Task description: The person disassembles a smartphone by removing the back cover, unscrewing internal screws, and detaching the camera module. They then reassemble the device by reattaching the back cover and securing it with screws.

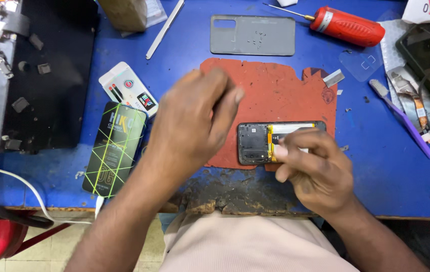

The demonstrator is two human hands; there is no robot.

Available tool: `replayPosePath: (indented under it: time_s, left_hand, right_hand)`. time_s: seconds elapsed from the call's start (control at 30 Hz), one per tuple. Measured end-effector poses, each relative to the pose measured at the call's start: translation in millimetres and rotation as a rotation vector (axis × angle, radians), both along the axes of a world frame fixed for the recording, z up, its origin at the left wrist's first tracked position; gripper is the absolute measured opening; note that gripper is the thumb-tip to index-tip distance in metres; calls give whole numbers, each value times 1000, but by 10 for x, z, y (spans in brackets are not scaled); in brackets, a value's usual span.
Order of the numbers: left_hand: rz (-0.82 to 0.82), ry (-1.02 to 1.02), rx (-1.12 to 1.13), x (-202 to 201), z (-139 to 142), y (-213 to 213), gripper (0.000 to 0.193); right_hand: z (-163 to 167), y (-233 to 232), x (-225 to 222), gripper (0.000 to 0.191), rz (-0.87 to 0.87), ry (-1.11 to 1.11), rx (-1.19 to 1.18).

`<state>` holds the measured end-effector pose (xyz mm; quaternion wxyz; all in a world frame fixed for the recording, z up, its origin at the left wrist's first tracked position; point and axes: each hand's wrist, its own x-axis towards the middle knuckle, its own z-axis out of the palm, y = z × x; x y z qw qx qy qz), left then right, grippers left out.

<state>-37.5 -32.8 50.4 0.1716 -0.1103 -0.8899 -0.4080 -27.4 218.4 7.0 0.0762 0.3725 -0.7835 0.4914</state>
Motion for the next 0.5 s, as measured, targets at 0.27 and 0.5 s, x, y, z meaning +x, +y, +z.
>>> replayPosePath:
  time_s: [0.27, 0.5]
  left_hand:
    - [-196, -54, 20, 305, -315, 107, 16]
    - [-312, -47, -116, 342, -402, 381, 17]
  right_hand:
    - [73, 10, 14, 46, 2, 45, 45]
    - [97, 92, 126, 41, -81, -3, -1]
